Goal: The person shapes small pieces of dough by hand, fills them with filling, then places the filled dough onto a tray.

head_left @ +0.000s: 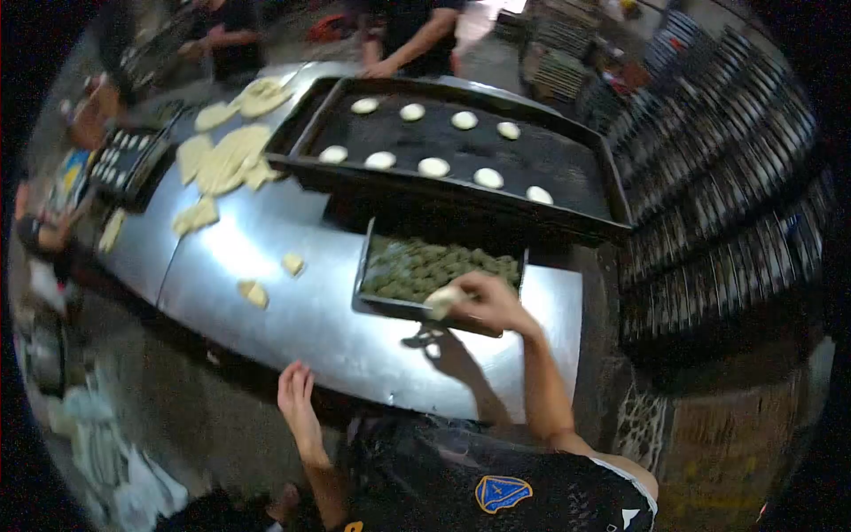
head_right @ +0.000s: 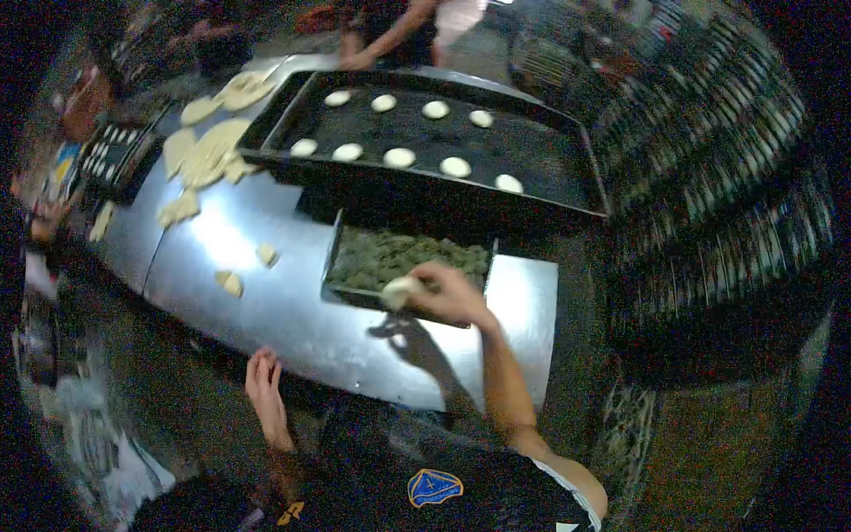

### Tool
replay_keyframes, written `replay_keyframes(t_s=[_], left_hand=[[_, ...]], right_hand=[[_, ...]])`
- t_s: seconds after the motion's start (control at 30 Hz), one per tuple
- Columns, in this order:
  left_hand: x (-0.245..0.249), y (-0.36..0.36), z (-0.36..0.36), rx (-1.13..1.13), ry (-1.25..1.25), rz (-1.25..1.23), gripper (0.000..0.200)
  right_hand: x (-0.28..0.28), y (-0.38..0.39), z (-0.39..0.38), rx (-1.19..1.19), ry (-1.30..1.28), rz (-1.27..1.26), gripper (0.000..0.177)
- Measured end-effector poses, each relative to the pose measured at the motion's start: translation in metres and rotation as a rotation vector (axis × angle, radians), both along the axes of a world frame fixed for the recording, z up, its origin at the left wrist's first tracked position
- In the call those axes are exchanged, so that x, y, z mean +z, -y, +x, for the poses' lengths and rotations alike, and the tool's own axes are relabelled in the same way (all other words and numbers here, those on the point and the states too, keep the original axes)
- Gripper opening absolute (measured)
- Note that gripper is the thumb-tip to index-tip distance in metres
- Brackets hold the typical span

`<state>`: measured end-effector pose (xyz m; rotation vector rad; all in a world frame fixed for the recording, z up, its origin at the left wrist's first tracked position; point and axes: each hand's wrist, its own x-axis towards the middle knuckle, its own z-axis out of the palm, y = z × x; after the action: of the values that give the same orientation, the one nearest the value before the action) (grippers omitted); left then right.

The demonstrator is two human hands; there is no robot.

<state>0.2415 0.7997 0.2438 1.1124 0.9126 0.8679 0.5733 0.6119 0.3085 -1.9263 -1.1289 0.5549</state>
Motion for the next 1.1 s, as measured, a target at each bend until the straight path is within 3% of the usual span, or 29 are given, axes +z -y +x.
replay_keyframes(t_s=[0.1,0.27,0.33,0.37,0.43,0.5,0.53,0.63,0.7,0.83,0.97,1.03,1.1], left_hand=[[-0.010,0.009,0.001,-0.014,-0.030,-0.014,0.036],[-0.003,0.001,0.020,0.009,-0.061,-0.046,0.030],[0.003,-0.002,0.028,0.002,-0.061,-0.024,0.030],[0.006,-0.004,0.030,0.004,-0.063,-0.009,0.029],[0.010,-0.008,0.033,0.007,-0.075,0.003,0.029],[0.013,-0.012,0.034,0.003,-0.102,0.014,0.028],[0.014,-0.015,0.036,0.000,-0.109,0.018,0.028],[0.025,-0.026,0.050,-0.053,-0.112,0.053,0.027],[0.036,-0.029,0.055,-0.104,-0.116,0.096,0.026],[0.032,-0.036,0.030,-0.099,-0.144,0.152,0.025],[0.010,-0.033,0.004,0.072,-0.142,0.059,0.024],[0.017,-0.028,0.006,0.096,-0.147,0.027,0.025],[0.023,-0.027,0.016,0.062,-0.112,0.077,0.032]], right_hand=[[0.045,0.082,0.097,-0.452,0.218,0.270,0.025],[0.068,0.153,0.237,-0.808,0.421,0.111,0.023],[0.041,0.166,0.280,-0.585,0.672,-0.226,0.021],[0.040,0.162,0.287,-0.605,0.407,-0.509,0.021],[0.041,0.157,0.307,-0.586,0.406,-0.518,0.024],[0.059,0.122,0.280,-0.741,0.508,-0.349,0.026],[0.052,0.107,0.274,-0.681,0.504,-0.175,0.029],[0.044,0.056,0.261,-0.384,0.299,-0.332,0.053],[0.015,0.029,0.278,-0.230,0.468,-0.460,0.057],[0.043,0.009,0.266,-0.296,0.420,-0.540,0.065],[0.055,-0.010,0.261,-0.282,0.300,-0.682,0.064],[0.054,-0.035,0.235,-0.454,0.809,-0.635,0.069],[0.005,-0.069,0.263,-0.282,0.606,-0.302,0.072]])
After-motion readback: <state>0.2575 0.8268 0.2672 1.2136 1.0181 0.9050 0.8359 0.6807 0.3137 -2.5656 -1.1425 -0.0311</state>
